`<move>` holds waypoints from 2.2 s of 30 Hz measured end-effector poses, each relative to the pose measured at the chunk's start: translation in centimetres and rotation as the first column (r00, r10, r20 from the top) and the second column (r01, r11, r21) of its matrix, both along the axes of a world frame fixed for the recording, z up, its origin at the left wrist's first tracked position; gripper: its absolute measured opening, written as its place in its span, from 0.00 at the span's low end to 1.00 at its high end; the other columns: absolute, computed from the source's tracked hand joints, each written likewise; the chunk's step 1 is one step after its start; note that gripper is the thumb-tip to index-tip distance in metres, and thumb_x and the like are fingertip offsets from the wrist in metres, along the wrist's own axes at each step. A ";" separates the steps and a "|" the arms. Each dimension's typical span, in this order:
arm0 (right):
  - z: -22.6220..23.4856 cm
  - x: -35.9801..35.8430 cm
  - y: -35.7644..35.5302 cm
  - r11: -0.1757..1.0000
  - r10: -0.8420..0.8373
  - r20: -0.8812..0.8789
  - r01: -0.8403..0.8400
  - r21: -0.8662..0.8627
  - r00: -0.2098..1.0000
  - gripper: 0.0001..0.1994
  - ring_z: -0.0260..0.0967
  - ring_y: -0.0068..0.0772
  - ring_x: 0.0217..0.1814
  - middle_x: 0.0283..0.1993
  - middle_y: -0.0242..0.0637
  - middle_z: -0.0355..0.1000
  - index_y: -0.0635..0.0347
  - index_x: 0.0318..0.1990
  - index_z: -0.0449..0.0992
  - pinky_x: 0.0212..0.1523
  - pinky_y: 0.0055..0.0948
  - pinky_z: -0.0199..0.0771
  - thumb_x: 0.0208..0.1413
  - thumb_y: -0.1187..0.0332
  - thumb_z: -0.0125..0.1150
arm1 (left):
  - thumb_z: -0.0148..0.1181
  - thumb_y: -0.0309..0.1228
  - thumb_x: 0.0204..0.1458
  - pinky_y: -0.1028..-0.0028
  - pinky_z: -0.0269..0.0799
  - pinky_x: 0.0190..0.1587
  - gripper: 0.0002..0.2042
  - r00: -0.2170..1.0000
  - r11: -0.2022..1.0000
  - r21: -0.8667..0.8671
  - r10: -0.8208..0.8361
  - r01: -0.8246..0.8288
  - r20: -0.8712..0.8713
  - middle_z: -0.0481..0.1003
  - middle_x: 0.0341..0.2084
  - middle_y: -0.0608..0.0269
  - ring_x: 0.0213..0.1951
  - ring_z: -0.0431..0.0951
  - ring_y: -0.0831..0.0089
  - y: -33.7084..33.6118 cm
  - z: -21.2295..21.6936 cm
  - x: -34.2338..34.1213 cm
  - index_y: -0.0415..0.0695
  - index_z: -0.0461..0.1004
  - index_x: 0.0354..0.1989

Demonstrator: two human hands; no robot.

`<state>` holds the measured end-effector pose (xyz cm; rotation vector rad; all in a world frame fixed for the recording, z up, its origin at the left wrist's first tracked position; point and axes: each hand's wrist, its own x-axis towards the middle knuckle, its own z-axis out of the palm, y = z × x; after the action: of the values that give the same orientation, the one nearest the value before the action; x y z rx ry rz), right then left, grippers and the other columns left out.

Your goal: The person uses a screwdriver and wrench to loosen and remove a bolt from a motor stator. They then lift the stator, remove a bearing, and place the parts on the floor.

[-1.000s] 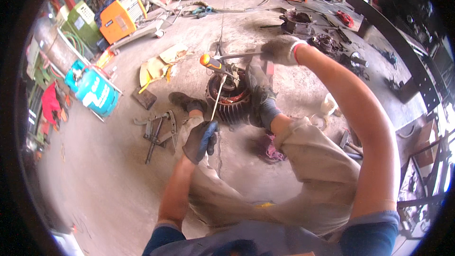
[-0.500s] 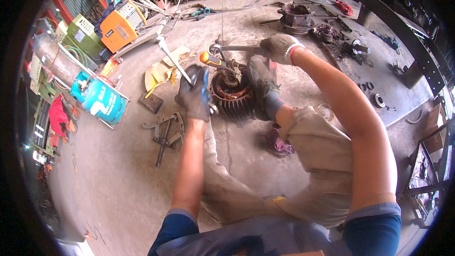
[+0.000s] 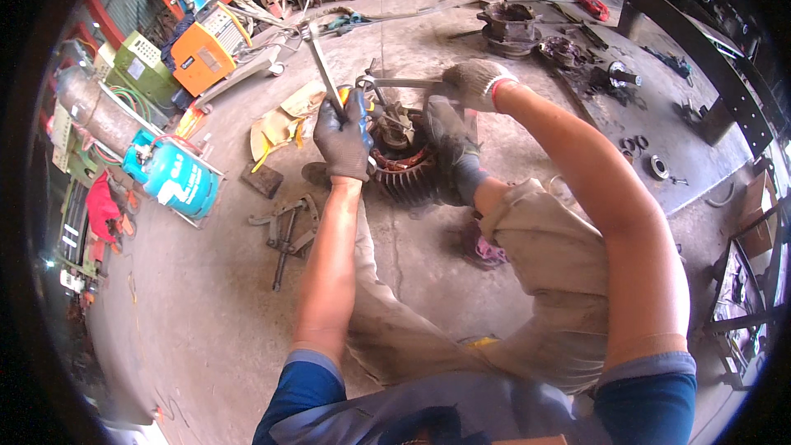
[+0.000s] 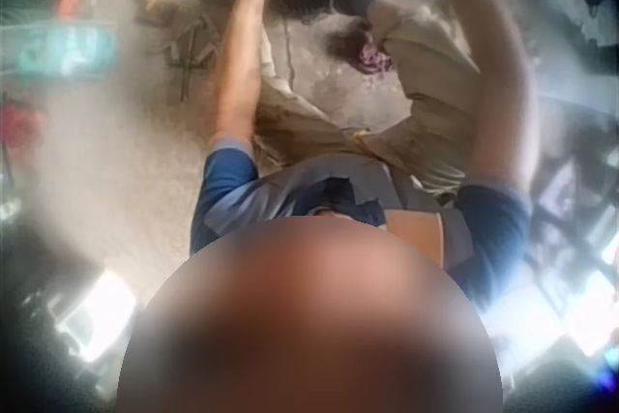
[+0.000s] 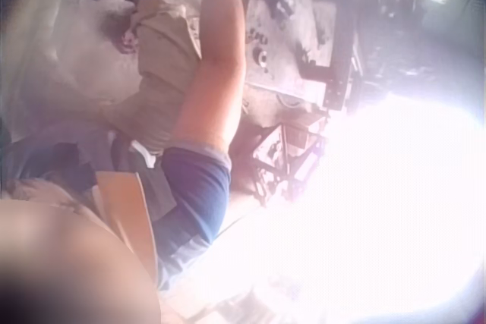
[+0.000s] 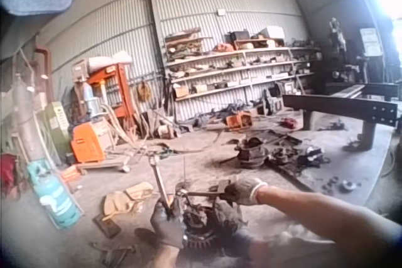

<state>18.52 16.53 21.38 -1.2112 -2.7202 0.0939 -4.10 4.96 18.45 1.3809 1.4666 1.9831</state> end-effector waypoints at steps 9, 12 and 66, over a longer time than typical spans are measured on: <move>-0.7 -0.3 0.3 0.999 -0.020 -0.018 0.019 -0.036 1.000 0.18 0.74 0.54 0.45 0.41 0.48 0.78 0.55 0.43 0.80 0.46 0.45 0.70 0.65 0.52 0.51 | 0.56 0.25 0.63 0.81 0.64 0.18 0.10 0.979 0.991 0.135 -0.041 0.014 0.201 0.78 0.33 0.60 0.23 0.77 0.79 -0.5 -1.5 -3.0 0.44 0.67 0.51; -1.0 -0.4 0.1 0.988 -0.060 -0.063 0.050 -0.148 0.996 0.15 0.74 0.53 0.46 0.43 0.49 0.78 0.55 0.46 0.80 0.47 0.44 0.71 0.62 0.57 0.53 | 0.56 0.26 0.63 0.82 0.61 0.17 0.11 0.951 0.998 0.060 -0.043 0.026 0.307 0.79 0.37 0.56 0.22 0.75 0.80 -2.0 -2.8 -3.5 0.46 0.66 0.52; 7.7 -0.6 13.0 0.823 0.338 0.246 -0.412 0.391 0.908 0.13 0.71 0.58 0.44 0.35 0.48 0.74 0.58 0.33 0.77 0.43 0.50 0.70 0.57 0.56 0.59 | 0.51 0.46 0.66 0.75 0.55 0.10 0.15 0.911 0.929 -0.300 -0.083 0.217 0.404 0.81 0.30 0.59 0.09 0.61 0.79 11.7 -1.7 -12.4 0.51 0.67 0.53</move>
<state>17.96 29.51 29.05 -0.5681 -2.8599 -0.5684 -16.46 16.61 16.77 0.8687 1.3829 1.6819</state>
